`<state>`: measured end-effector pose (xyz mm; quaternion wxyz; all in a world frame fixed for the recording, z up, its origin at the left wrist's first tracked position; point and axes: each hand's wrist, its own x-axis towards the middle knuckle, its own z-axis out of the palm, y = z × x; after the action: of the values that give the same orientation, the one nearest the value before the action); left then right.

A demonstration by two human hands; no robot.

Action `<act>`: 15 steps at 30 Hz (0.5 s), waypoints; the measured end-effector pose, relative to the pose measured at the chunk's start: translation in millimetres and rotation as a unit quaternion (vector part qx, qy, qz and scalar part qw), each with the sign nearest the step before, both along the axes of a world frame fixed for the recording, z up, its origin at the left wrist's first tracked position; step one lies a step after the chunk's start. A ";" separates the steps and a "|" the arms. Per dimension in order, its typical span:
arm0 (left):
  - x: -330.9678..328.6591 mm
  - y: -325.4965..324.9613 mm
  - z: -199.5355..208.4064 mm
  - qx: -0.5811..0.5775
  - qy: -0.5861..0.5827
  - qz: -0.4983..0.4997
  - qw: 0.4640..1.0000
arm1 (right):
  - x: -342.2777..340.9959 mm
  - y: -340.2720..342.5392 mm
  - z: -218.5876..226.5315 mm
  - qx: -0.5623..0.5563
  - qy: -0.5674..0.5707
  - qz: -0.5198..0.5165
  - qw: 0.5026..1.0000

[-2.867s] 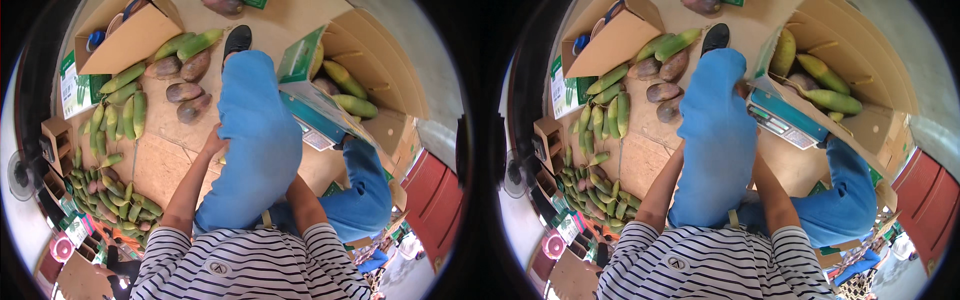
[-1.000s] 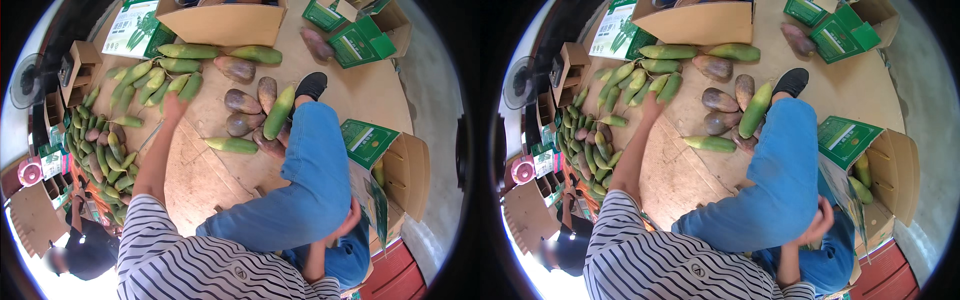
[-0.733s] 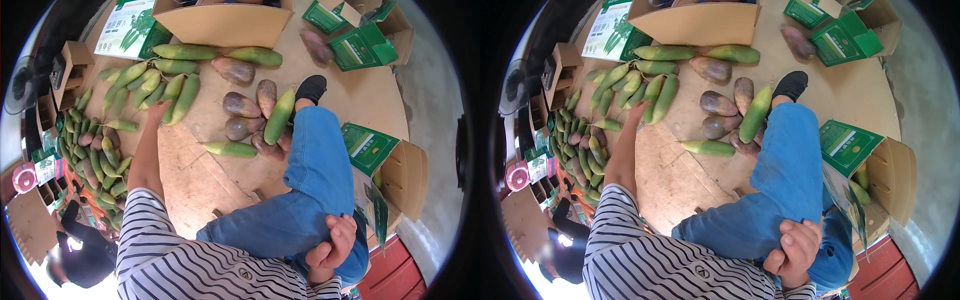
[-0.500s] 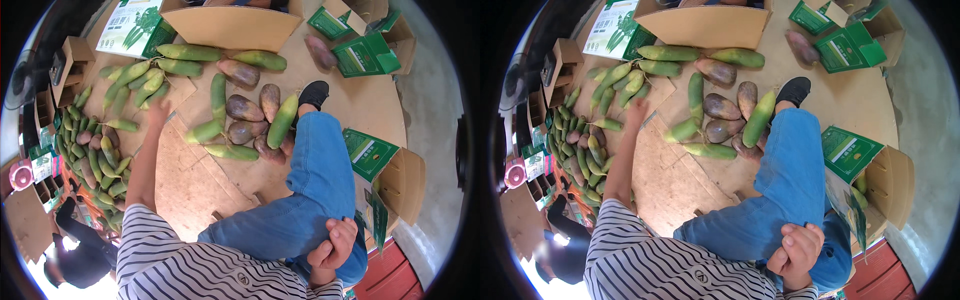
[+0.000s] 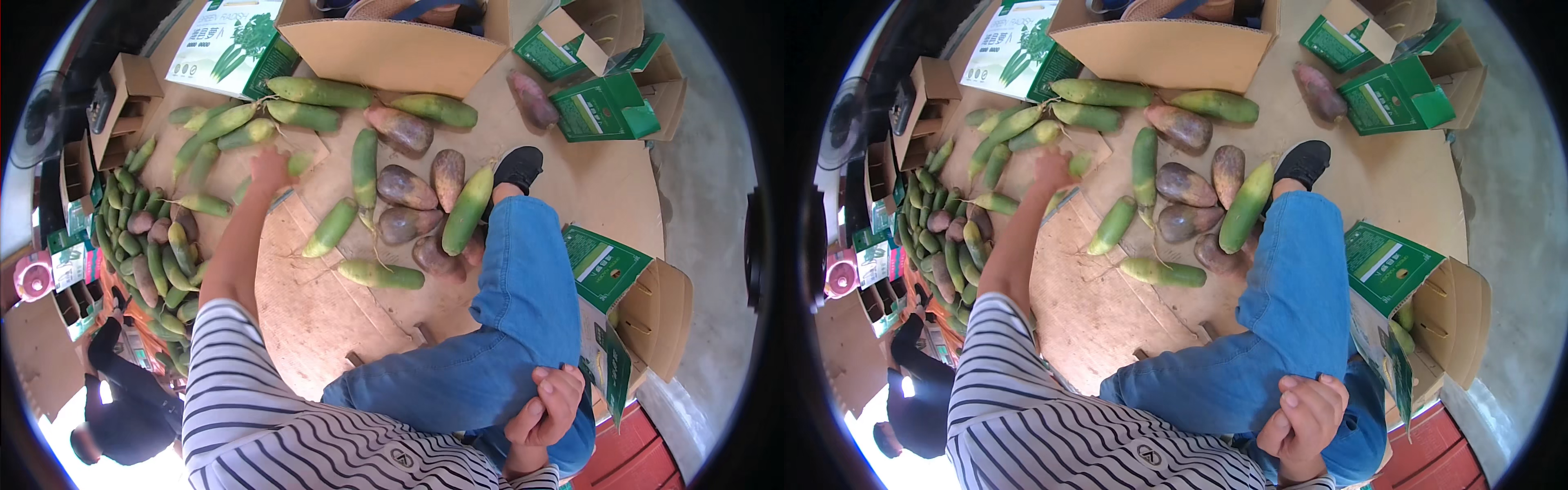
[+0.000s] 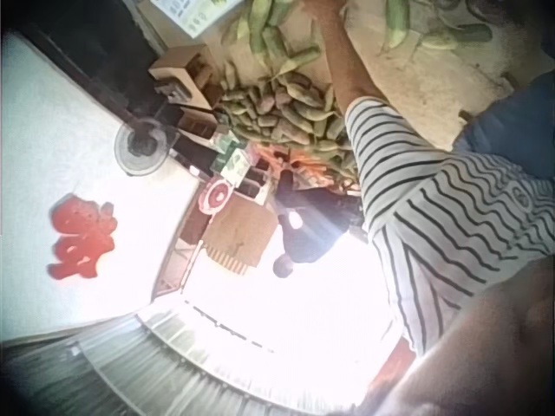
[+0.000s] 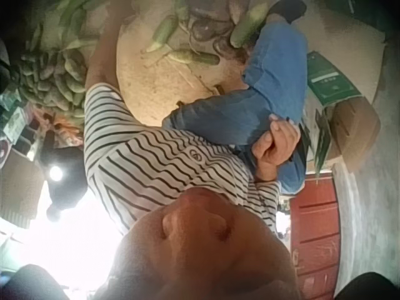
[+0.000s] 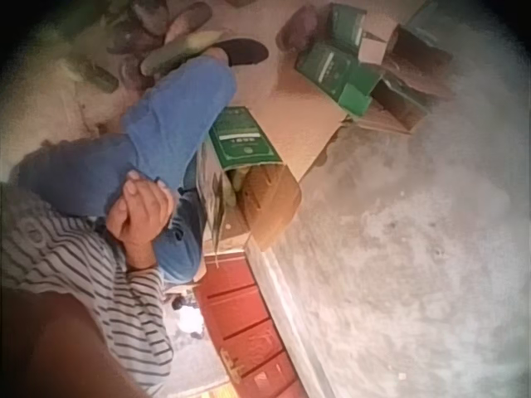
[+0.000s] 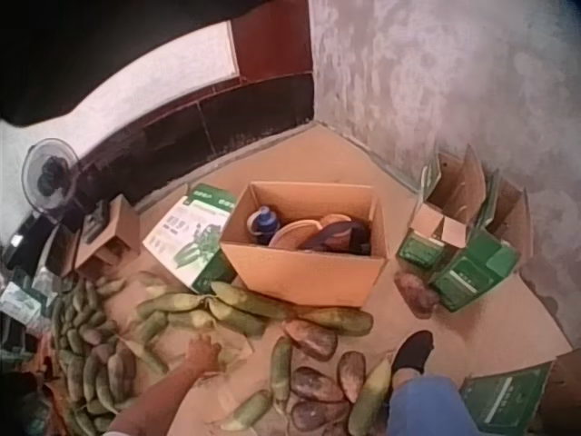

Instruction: Weighing and packing produce into cardboard boxes.

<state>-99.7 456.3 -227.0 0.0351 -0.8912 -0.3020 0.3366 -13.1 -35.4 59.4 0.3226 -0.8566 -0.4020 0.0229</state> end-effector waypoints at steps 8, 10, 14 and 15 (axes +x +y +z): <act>38.4 -48.5 29.1 -0.091 -0.328 -0.061 0.938 | -0.5 -5.3 -1.7 0.003 -0.008 -0.004 1.000; 68.4 -17.3 13.2 0.007 -0.311 -0.070 0.948 | 1.2 -4.8 -2.0 -0.006 -0.002 -0.003 1.000; 112.8 41.2 -17.6 0.181 -0.181 -0.094 0.962 | 1.9 -1.6 -3.7 -0.008 0.017 0.002 1.000; 120.4 46.4 -8.2 0.195 -0.167 -0.117 0.959 | 2.1 -2.3 -1.8 -0.014 0.032 0.012 0.999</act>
<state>20.7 502.7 -235.2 0.1961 -0.9398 -0.2569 0.1109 -11.0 -37.7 57.6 0.3231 -0.8549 -0.4016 0.0594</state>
